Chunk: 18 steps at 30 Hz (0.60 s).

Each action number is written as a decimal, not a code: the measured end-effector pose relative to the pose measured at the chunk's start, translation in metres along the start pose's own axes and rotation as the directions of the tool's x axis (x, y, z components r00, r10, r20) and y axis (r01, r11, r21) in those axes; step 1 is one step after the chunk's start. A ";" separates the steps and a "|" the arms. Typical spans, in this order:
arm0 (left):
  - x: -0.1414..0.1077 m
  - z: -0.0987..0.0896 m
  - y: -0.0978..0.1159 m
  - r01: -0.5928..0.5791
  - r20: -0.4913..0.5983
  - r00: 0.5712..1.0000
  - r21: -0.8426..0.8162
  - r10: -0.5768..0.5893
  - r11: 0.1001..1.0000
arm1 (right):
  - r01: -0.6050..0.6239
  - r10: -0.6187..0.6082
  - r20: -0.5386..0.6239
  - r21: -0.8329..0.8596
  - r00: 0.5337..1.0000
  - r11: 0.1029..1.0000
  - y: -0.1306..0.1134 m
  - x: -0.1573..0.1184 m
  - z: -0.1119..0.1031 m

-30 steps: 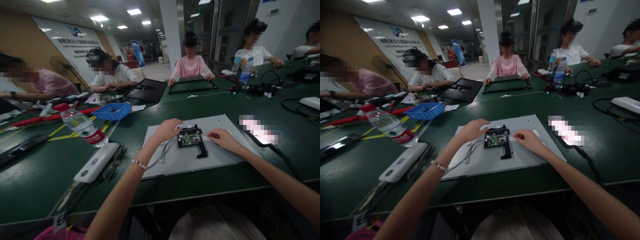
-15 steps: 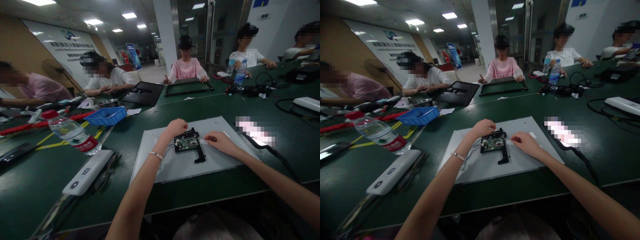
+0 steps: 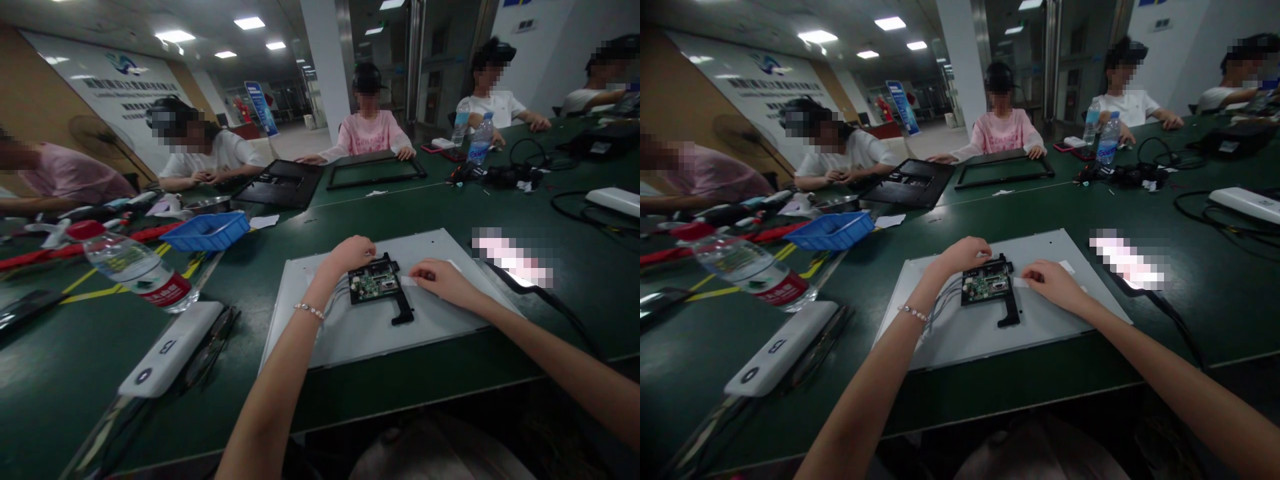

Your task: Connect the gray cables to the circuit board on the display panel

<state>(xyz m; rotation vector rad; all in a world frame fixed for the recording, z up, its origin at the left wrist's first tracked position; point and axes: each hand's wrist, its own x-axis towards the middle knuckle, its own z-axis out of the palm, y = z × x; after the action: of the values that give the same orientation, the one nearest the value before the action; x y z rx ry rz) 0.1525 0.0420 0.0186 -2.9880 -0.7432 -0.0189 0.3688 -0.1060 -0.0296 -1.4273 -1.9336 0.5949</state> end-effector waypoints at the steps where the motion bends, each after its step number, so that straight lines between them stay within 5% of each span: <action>1: 0.000 -0.001 0.000 0.006 0.010 1.000 0.003 -0.006 1.000 | -0.002 0.002 0.000 -0.005 1.000 1.000 -0.001 0.000 0.000; 9: -0.002 -0.007 0.007 0.205 -0.115 0.975 0.135 -0.190 0.969 | 0.011 -0.011 0.004 -0.017 1.000 1.000 -0.001 0.000 0.000; 18: -0.004 -0.001 0.011 0.230 -0.051 0.973 0.164 -0.225 0.959 | 0.015 -0.015 -0.032 0.001 0.999 1.000 0.002 0.000 0.001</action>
<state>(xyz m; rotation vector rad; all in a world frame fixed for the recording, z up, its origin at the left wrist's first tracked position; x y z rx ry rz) 0.1546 0.0302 0.0193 -2.7212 -1.0259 -0.0141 0.3694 -0.1050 -0.0317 -1.4126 -1.9173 0.5630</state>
